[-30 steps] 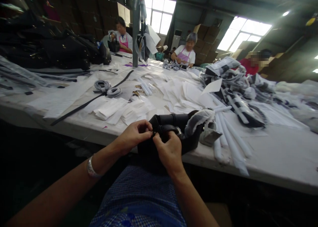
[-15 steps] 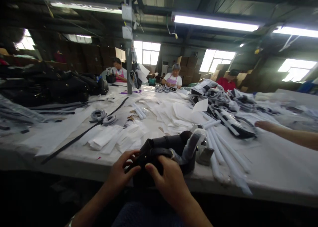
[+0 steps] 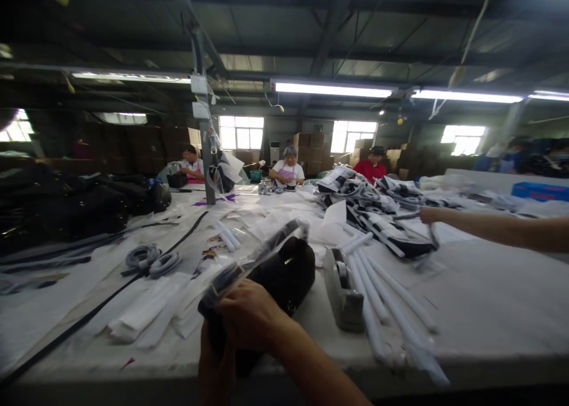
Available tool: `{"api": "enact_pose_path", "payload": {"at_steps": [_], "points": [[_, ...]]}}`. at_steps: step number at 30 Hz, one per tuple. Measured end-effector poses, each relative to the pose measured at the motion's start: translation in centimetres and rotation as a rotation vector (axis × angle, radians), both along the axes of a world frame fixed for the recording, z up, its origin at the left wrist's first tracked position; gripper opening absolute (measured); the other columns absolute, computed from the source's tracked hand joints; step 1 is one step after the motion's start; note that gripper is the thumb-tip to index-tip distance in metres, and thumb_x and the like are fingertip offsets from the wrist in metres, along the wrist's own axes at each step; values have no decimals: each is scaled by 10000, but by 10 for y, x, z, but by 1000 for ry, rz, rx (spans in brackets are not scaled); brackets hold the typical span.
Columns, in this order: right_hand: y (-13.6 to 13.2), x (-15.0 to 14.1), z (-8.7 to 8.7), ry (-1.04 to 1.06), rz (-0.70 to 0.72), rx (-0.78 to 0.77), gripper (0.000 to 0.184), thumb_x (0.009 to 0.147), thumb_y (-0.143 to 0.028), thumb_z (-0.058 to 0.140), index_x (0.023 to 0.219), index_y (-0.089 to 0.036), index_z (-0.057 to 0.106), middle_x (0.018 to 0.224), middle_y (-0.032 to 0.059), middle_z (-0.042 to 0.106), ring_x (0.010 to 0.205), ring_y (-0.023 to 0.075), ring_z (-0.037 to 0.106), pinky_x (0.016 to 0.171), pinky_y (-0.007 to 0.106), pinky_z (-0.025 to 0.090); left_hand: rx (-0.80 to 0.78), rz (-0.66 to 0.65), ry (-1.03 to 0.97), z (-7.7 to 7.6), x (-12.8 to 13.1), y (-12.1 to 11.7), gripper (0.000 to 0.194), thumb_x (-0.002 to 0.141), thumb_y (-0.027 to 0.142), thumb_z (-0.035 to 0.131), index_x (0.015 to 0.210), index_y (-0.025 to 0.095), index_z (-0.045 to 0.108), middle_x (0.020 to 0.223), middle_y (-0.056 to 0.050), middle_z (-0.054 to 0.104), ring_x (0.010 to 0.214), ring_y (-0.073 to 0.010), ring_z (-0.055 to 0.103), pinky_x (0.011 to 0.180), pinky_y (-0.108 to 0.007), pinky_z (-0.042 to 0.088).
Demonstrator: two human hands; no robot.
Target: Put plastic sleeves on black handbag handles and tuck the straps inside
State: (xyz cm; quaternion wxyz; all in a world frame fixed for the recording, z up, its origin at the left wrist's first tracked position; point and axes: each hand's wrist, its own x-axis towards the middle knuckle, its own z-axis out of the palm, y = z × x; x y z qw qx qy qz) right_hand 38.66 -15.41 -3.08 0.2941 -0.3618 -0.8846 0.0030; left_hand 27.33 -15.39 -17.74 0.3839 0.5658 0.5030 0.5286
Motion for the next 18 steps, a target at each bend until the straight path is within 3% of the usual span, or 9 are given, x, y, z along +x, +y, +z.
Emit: {"api": "enact_pose_path", "payload": {"at_steps": [3,5,7,9,11,13,15,17,18], "points": [[1,14,-4,195,-91,-60,303,665,-51,502,869,-220,649,943,62,709,961,233,650,895,319,497,36,-44,-34,1,-3,3,702,939,560,374,1541,280,146,1571,-88,333,1425,-315,326,1135,-460,368],[-3,23,-9,363,-217,-144,438,657,-22,493,1005,-222,668,1066,81,700,1053,247,635,949,346,491,73,-73,-108,17,-14,8,670,950,584,295,1533,262,220,1553,-94,370,1426,-311,330,1141,-465,352],[-8,30,-13,488,-248,-202,570,655,-4,486,1145,-240,659,1226,80,653,1167,254,590,1029,378,453,117,-81,-149,51,-26,16,634,962,585,256,1495,251,339,1535,-79,405,1428,-292,330,1165,-458,303],[-11,32,-13,559,-183,-222,648,641,6,482,1210,-255,649,1331,62,594,1249,249,536,1094,387,401,147,-135,-60,97,-31,28,582,963,588,291,1383,255,520,1479,-55,488,1399,-287,382,1184,-460,243],[-12,33,-12,608,-107,-234,680,620,12,480,1218,-258,659,1374,49,563,1287,253,503,1117,388,375,153,-320,61,144,-23,44,605,941,626,331,1238,208,653,1297,-92,648,1287,-304,513,1135,-458,317],[-12,35,-10,684,-60,-283,651,614,3,489,1178,-253,690,1353,45,585,1285,268,504,1120,406,367,43,-531,111,181,-9,58,620,899,663,405,1029,160,743,1026,-115,751,1053,-313,658,996,-447,450],[-9,40,-9,880,-70,-386,510,677,-48,524,1111,-231,720,1274,59,645,1246,280,541,1109,433,373,-56,-690,75,204,5,66,557,860,639,521,913,136,755,864,-102,757,893,-280,692,866,-391,507],[-3,47,-5,1196,-67,-513,323,821,-209,547,1097,-206,714,1190,83,691,1188,273,590,1084,445,396,-63,-784,17,213,14,65,460,831,572,620,916,138,748,833,-76,746,847,-240,684,807,-329,506],[0,51,-1,1341,-37,-579,322,889,-333,521,1121,-197,697,1164,94,702,1157,266,613,1062,442,419,-36,-804,-2,213,16,63,425,826,544,645,937,147,743,841,-64,743,842,-226,676,794,-306,499]]}}
